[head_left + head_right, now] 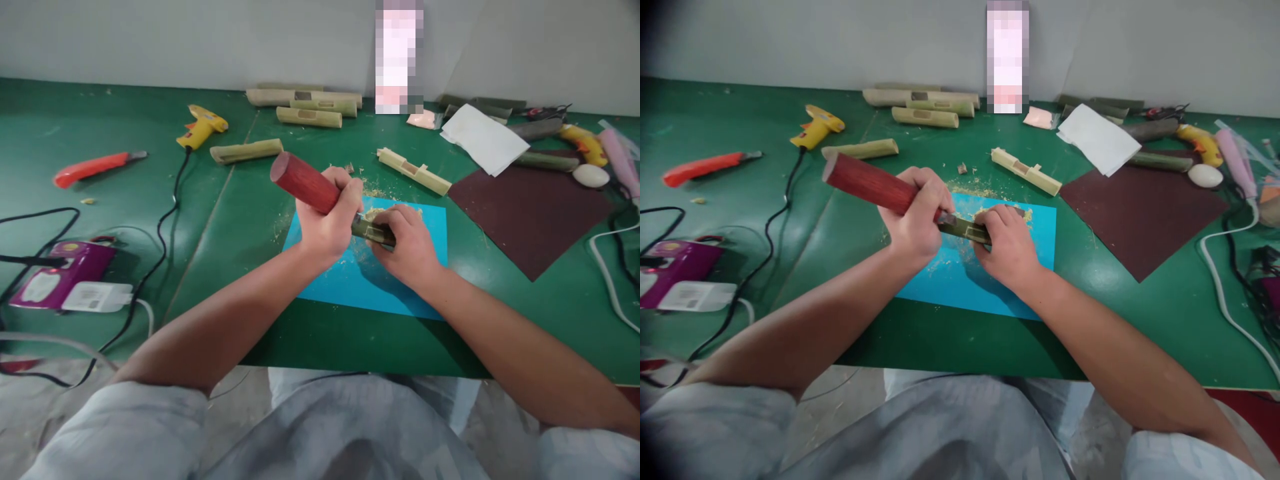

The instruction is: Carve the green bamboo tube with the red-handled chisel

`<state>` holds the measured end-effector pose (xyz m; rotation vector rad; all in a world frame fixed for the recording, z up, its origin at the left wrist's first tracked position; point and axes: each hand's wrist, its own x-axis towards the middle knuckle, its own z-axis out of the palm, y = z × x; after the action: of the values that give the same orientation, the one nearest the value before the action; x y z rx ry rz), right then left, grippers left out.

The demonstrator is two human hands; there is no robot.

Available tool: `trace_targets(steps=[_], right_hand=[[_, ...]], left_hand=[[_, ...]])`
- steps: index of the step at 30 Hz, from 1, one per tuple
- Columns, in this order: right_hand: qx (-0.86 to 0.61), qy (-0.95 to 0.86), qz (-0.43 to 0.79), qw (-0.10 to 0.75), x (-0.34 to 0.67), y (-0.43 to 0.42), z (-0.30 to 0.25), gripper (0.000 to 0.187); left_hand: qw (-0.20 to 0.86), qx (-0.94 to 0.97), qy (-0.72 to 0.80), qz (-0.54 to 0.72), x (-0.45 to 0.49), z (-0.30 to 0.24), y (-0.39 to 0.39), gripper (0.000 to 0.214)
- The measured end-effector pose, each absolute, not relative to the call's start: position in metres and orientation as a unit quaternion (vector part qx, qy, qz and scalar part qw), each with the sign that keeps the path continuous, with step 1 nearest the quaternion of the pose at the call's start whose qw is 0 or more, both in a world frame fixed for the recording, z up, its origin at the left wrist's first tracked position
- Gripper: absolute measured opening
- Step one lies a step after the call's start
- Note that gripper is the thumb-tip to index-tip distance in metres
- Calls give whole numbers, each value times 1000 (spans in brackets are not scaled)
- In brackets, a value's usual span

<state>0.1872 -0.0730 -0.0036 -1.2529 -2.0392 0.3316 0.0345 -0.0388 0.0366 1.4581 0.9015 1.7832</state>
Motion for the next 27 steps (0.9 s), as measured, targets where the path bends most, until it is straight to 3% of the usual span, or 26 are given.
trace_targets(steps=[9, 16, 27], right_hand=[[-498, -784, 107, 355, 188, -73, -4, 18], [-502, -782, 109, 352, 187, -73, -5, 19], [-475, -829, 121, 268, 188, -73, -1, 25]], left_hand=[[318, 588, 301, 679, 35, 34, -43, 43], [313, 575, 379, 654, 37, 38, -43, 49], [358, 537, 413, 642, 32, 31, -29, 42]])
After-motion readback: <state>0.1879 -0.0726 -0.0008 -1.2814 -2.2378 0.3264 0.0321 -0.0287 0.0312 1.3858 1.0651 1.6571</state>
